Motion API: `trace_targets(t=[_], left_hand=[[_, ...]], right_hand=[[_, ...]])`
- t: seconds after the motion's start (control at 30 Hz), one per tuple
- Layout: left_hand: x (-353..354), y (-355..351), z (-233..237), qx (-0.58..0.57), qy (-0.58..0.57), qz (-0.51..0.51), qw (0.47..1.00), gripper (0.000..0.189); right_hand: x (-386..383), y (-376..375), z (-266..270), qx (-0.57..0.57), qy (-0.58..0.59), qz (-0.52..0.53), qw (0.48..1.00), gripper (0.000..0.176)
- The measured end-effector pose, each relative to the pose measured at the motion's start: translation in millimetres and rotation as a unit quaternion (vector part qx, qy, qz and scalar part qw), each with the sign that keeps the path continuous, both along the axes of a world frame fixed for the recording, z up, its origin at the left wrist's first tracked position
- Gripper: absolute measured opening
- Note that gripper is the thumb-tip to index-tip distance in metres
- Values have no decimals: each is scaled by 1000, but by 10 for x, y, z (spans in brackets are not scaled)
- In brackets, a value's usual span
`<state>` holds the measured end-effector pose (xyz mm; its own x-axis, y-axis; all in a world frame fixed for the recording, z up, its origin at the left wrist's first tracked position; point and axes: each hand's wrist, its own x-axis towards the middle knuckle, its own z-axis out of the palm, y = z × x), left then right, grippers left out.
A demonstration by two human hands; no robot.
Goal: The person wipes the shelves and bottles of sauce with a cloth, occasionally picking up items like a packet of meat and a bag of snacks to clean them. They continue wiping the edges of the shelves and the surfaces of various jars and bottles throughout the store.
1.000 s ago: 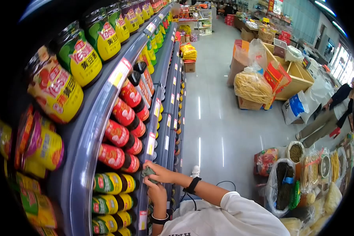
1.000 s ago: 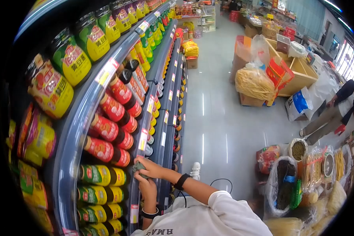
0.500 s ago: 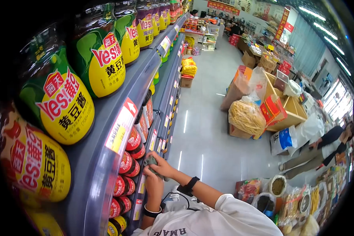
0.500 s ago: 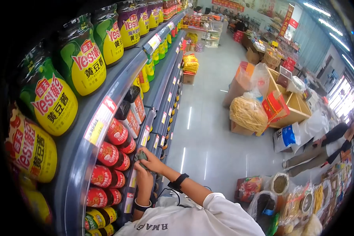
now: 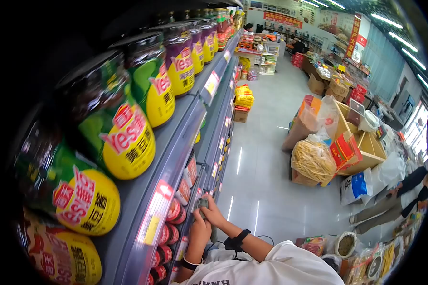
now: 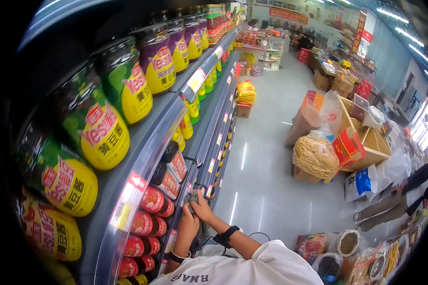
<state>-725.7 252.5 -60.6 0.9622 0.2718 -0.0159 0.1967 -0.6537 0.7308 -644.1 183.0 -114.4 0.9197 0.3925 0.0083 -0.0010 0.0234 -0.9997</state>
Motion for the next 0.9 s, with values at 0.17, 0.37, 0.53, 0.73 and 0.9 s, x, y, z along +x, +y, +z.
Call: trace_targets(t=[0.17, 0.37, 0.53, 0.73, 0.9], left_hand=[[273, -29, -167, -38, -34, -4, 999, 43], [690, -179, 315, -127, -15, 19, 992, 48], [1277, -371, 476, -173, -62, -10, 983, 57], [2146, -548, -111, -254, -156, 84, 951, 68], [2574, -657, -75, -322, -136, 102, 931, 57]], right_hand=[[239, -36, -15, -56, -24, -29, 998, 34], [664, -132, 326, 33, -100, -55, 993, 26], [1295, -315, 604, 34, -139, -137, 980, 29], [2110, -491, 461, 69, -137, 134, 979, 41], [2552, -693, 656, 9, -191, 242, 951, 46]])
